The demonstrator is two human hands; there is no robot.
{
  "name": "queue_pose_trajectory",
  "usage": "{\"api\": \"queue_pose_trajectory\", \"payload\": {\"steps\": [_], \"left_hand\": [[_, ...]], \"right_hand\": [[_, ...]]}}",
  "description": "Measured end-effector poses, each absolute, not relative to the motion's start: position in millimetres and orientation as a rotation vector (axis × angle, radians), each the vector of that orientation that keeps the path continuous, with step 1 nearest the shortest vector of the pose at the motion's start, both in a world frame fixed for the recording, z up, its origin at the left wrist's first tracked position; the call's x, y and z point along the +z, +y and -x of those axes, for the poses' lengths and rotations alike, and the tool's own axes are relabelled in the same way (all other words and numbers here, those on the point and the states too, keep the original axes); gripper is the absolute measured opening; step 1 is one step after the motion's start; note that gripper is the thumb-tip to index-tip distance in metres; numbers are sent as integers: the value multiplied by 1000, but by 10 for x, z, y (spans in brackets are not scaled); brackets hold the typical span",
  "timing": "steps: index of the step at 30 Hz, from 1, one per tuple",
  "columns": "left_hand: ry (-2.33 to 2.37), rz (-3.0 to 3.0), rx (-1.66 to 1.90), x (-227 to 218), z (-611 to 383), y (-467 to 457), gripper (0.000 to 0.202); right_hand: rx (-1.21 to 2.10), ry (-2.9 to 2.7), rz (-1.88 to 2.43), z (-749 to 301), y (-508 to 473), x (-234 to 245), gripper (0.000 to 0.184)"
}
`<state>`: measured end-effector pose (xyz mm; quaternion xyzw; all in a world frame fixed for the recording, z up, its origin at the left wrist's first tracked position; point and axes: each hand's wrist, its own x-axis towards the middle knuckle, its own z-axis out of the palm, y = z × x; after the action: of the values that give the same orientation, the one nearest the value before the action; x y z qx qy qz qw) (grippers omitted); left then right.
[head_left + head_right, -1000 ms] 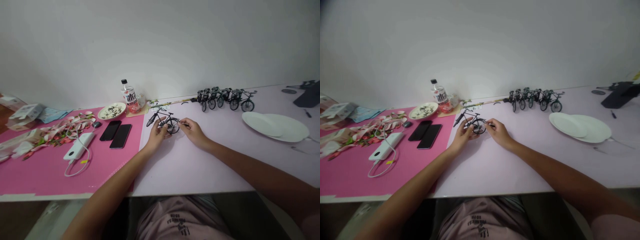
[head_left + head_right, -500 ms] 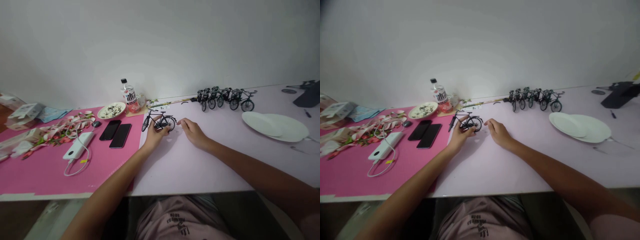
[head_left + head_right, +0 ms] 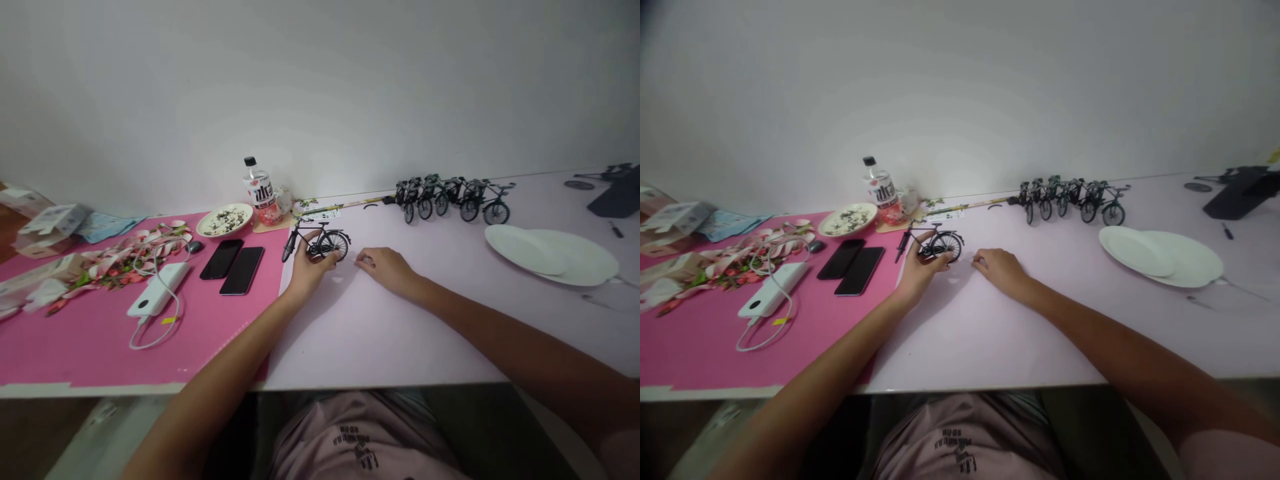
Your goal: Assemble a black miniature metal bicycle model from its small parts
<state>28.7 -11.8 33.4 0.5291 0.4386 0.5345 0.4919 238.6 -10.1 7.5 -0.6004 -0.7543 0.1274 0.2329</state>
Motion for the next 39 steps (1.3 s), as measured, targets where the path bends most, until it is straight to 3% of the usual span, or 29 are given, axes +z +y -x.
{"api": "queue_pose_trajectory", "payload": {"steps": [4,11,25,39], "left_hand": [[1080,-1331,1322,319,-270,-101,83],[1106,-1356,1378,318,-252,-76,88],[1082,-1386,1320,289,-235,-60,87],[1102,-1458,1320,255,-236,-68,79]], "right_hand": [[348,-2038,1645,-2362,-111,47,14],[607,-1654,1270,-2312,-193,153,18],[922,-1280,1128,-2304,-102,95,54],[945,-1361,1139,-2282,-147,106,39]]}}
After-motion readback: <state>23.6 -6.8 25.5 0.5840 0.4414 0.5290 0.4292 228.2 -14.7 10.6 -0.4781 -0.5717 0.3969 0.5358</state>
